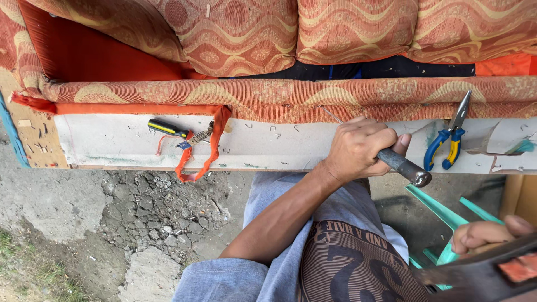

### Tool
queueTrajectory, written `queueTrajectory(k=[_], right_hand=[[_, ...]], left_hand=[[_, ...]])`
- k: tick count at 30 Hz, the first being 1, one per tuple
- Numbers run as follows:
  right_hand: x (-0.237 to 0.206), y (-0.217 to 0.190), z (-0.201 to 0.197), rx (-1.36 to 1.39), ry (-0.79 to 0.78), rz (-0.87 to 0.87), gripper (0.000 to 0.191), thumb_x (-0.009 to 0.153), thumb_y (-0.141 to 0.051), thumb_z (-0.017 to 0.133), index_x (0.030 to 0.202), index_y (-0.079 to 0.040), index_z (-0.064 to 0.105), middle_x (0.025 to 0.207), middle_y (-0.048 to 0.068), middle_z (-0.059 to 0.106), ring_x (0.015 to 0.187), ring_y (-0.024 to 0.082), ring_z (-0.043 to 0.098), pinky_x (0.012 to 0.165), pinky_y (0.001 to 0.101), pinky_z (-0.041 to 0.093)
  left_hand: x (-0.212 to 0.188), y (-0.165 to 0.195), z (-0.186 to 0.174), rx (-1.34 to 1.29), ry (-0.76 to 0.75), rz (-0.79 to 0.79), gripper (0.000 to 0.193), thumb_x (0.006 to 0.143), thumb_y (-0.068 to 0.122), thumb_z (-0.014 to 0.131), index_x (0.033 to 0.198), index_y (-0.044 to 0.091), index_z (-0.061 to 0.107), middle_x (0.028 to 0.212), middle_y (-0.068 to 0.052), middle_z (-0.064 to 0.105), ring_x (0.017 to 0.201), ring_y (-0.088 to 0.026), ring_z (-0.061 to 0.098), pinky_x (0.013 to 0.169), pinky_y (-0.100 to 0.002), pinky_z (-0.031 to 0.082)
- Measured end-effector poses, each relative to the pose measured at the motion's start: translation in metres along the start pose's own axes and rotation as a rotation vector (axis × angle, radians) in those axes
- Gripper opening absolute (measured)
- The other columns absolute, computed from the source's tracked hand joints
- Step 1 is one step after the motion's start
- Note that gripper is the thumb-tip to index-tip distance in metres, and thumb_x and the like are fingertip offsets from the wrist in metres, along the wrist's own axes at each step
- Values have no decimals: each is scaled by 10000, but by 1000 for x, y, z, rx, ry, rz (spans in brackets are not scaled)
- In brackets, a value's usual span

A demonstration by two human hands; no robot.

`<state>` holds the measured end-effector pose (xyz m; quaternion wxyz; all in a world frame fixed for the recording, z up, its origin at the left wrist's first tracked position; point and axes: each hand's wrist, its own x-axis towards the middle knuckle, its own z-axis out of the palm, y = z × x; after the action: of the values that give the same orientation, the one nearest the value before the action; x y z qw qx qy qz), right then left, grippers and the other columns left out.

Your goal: The person uses pliers to pull out staples from the edge of a sofa cushion and then uses a hammer and nail to secure the fabric to the wooden frame. The person works along the length of the cushion, removing old fasteners and inserting new ones.

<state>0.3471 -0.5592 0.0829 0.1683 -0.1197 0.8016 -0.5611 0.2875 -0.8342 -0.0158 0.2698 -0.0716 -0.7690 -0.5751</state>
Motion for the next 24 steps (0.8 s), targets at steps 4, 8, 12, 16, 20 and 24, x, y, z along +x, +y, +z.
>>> queueTrajectory(k=[4,8,12,16,20,24], right_hand=[[14,-1,30,-426,100,-109,644,825,-151,824,1350,58,517,979,118,675,873,197,692,827,300,555],[30,-28,33,-221,77,-159,569,879,-103,797,1362,61,544,982,120,681,860,198,693,817,288,553],[40,-51,42,-511,44,-312,497,933,-56,769,1373,64,572,984,122,686,848,199,694,808,276,550],[56,-66,58,-785,128,-268,429,987,-8,741,1385,67,599,986,125,692,835,200,695,798,265,548],[63,-76,65,-392,235,-105,270,1076,-30,649,1306,85,567,989,82,697,798,103,679,713,181,535],[61,-67,70,-253,311,-63,380,1036,-17,618,1387,113,551,1015,60,673,806,54,635,662,156,507]], left_hand=[[4,1,1,1,11,-8,338,947,180,730,707,112,502,625,-41,528,538,-231,563,559,-384,433],[3,-1,-1,-13,21,-9,340,969,177,719,718,107,501,639,-46,536,562,-241,580,581,-390,445],[3,-3,-1,-11,29,-29,343,963,185,713,707,105,500,629,-47,539,582,-250,579,565,-395,435],[7,-7,1,-10,27,-86,384,1000,224,705,717,97,478,617,-73,524,568,-263,579,589,-394,458],[28,-36,-8,-74,58,-172,224,947,235,714,860,69,590,735,-106,596,639,-253,608,604,-384,490],[74,-86,-23,-301,104,-507,379,1009,455,632,847,116,686,654,79,530,606,-42,501,520,-282,421]])
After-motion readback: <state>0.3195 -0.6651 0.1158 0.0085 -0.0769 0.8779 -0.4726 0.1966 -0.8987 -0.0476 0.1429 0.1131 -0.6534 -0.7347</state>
